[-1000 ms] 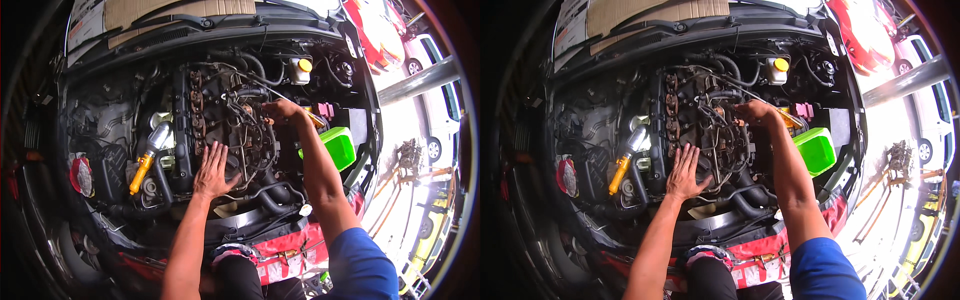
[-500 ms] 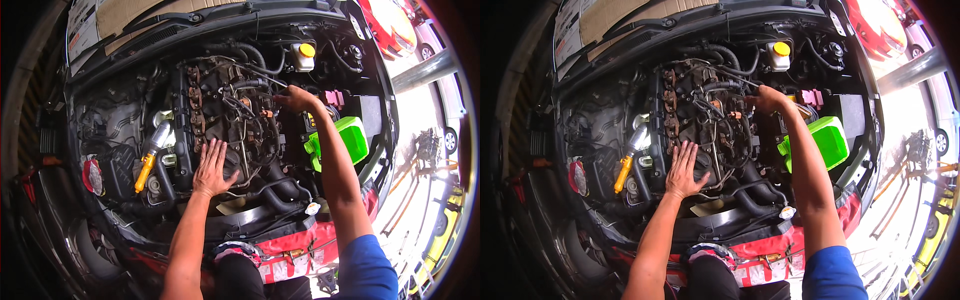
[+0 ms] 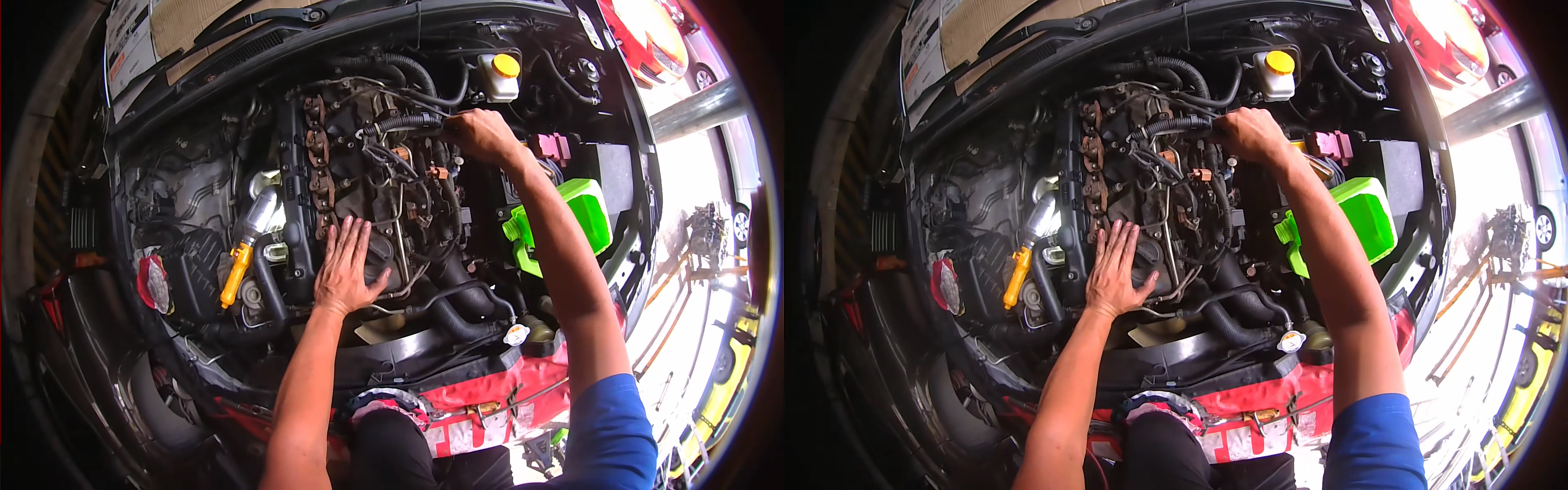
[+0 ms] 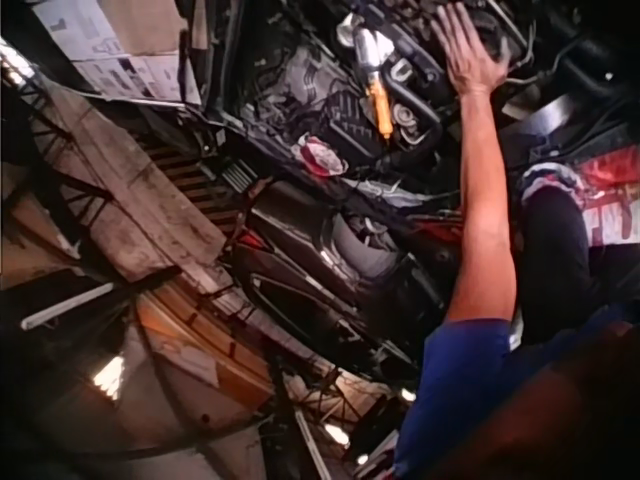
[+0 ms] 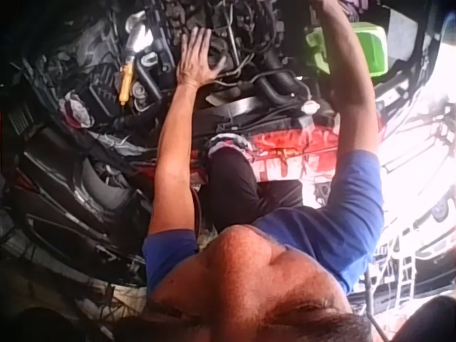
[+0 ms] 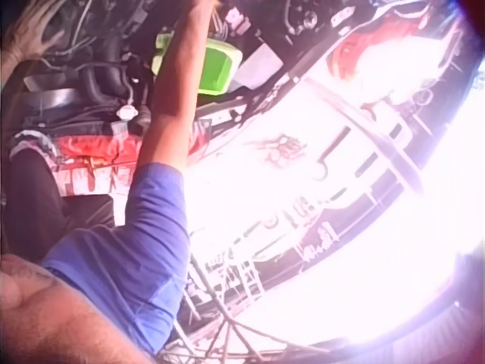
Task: The person works on a car engine by loosening bolts with a socket tool, unfastening pipe fittings using a wrench, and disconnecting engine components by hand.
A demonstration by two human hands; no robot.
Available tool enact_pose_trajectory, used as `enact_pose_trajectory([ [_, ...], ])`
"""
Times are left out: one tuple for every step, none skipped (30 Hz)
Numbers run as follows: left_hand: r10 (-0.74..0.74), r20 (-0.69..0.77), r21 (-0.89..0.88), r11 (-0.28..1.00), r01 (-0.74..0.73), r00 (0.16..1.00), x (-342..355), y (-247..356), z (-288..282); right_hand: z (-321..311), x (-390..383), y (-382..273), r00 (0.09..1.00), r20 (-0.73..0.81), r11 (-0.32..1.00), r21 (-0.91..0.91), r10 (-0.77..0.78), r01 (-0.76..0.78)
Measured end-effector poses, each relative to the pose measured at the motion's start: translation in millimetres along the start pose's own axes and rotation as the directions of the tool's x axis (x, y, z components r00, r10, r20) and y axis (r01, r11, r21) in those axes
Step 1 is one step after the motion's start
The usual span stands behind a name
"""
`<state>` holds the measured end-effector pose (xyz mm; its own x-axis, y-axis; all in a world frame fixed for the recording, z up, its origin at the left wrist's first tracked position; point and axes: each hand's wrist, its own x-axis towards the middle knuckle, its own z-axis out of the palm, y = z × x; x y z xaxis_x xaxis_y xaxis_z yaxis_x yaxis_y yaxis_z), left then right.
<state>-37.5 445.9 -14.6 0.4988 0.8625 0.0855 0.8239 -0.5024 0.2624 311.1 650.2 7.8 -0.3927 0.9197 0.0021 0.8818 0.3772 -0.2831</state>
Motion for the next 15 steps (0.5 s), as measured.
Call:
enact_pose_trajectory([
  [-0.003, 0.003, 0.000, 1.000, 0.003, 1.000, 0, 0, 0, 0, 0, -1, 1.000, 0.010, 1.000, 0.002, -0.004, 0.004],
  [-0.001, -0.001, -0.002, 1.000, 0.001, 1.000, -1, -1, 0, 0, 0, -5, 1.000, -0.006, 1.000, 0.008, 0.001, -0.001],
  [0.002, -0.006, -0.004, 1.000, -0.002, 1.000, -1, -2, 0, 0, -1, -8, 1.000, -0.004, 1.000, 0.010, -0.002, 0.002],
  [-0.002, -0.004, -0.003, 1.000, 0.002, 1.000, -1, -2, 0, -1, -2, -11, 1.000, 0.005, 1.000, 0.005, 0.024, -0.024],
  [-0.005, 0.002, -0.004, 1.000, 0.005, 1.000, -1, -2, 0, -4, -3, -15, 0.999, 0.013, 0.999, 0.000, 0.050, -0.050],
  [-0.008, 0.009, -0.004, 1.000, 0.008, 1.000, -2, -2, -1, -7, -2, -18, 0.999, 0.015, 0.999, 0.004, 0.047, -0.047],
  [-0.012, 0.012, -0.002, 1.000, 0.012, 1.000, -2, -2, -1, -9, -1, -22, 0.999, 0.013, 0.999, 0.012, 0.049, -0.049],
  [-0.010, 0.007, -0.005, 1.000, 0.010, 1.000, -1, -2, -1, -11, 0, -22, 0.999, 0.010, 0.998, 0.015, 0.054, -0.054],
  [-0.007, 0.001, -0.008, 1.000, 0.007, 1.000, 0, -1, -1, -12, 0, -22, 0.999, 0.013, 0.998, 0.015, 0.053, -0.053],
  [-0.010, 0.002, -0.009, 1.000, 0.010, 1.000, 0, -1, -1, -13, -1, -22, 0.998, 0.013, 0.998, 0.011, 0.066, -0.066],
  [-0.011, 0.006, -0.010, 1.000, 0.011, 1.000, 0, -1, -1, -14, 0, -24, 0.997, 0.013, 0.997, 0.011, 0.078, -0.078],
  [-0.012, 0.011, -0.011, 1.000, 0.012, 1.000, 0, -2, -1, -14, 0, -26, 0.996, 0.017, 0.996, 0.025, 0.089, -0.089],
  [-0.016, 0.013, -0.010, 1.000, 0.016, 1.000, -1, -2, -1, -16, 1, -27, 0.996, 0.019, 0.996, 0.028, 0.086, -0.087],
  [-0.016, 0.014, -0.010, 1.000, 0.016, 1.000, -1, -2, -1, -17, 1, -27, 0.995, 0.039, 0.995, 0.024, 0.095, -0.096],
  [-0.016, 0.016, -0.010, 1.000, 0.016, 1.000, -1, -2, -1, -17, 2, -27, 0.993, 0.059, 0.994, 0.020, 0.103, -0.104],
])
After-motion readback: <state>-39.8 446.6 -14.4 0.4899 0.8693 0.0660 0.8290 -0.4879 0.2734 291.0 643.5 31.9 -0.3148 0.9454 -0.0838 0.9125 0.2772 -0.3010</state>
